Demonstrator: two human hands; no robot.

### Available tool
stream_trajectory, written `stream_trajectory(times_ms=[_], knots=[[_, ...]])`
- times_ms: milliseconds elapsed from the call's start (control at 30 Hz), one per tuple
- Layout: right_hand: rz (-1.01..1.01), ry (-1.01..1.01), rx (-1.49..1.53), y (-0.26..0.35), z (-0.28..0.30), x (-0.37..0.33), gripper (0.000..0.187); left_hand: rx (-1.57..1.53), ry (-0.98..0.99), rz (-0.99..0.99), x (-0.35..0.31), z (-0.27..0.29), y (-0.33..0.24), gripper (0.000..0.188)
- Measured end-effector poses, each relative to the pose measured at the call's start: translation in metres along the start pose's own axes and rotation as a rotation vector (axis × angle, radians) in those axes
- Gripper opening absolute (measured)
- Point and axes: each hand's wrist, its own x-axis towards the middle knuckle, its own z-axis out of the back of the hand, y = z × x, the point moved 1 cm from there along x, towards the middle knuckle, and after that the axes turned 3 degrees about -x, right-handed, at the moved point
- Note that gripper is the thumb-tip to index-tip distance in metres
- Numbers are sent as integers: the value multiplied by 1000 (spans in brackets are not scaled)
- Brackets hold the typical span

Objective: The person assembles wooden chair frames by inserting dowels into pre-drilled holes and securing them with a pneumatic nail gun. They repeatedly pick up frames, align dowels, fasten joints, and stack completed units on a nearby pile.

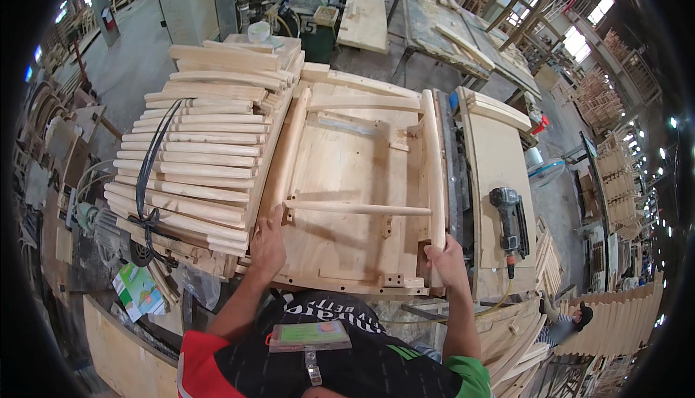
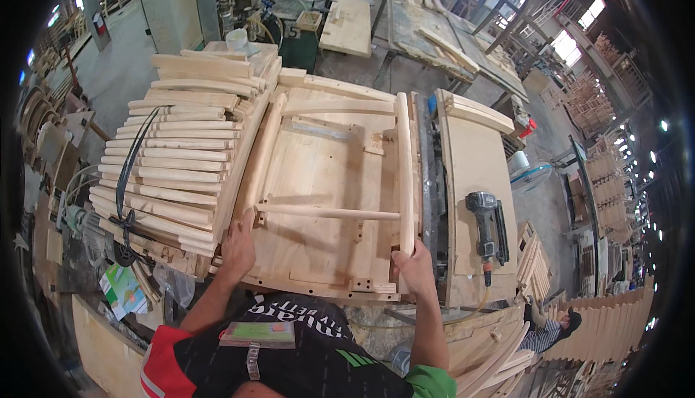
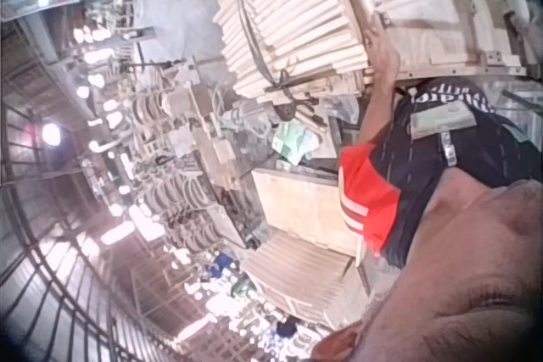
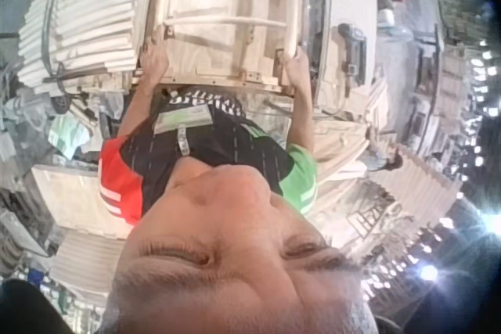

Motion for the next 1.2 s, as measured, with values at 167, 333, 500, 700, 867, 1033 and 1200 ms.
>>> stream_trajectory(times_ms=[167,333,500,700,867,1033,1200], knots=[[43,-106,56,-6,26,-32,27,-117,49,1,-9,11,-28,92],[104,-209,29,-11,58,-77,27,-287,6,-52,-32,23,-47,96],[183,-276,51,-19,77,-124,30,-582,-131,-106,-53,35,-50,90],[309,-295,109,-30,72,-172,28,-1332,85,-31,-102,67,-29,54],[443,-297,97,-43,65,-201,29,-1882,416,-82,-192,108,0,25],[710,-285,-155,22,59,-212,32,-1898,166,-321,-280,165,0,21],[1160,-555,-269,132,-8,-252,51,-1677,-312,-412,-338,221,-10,27]])
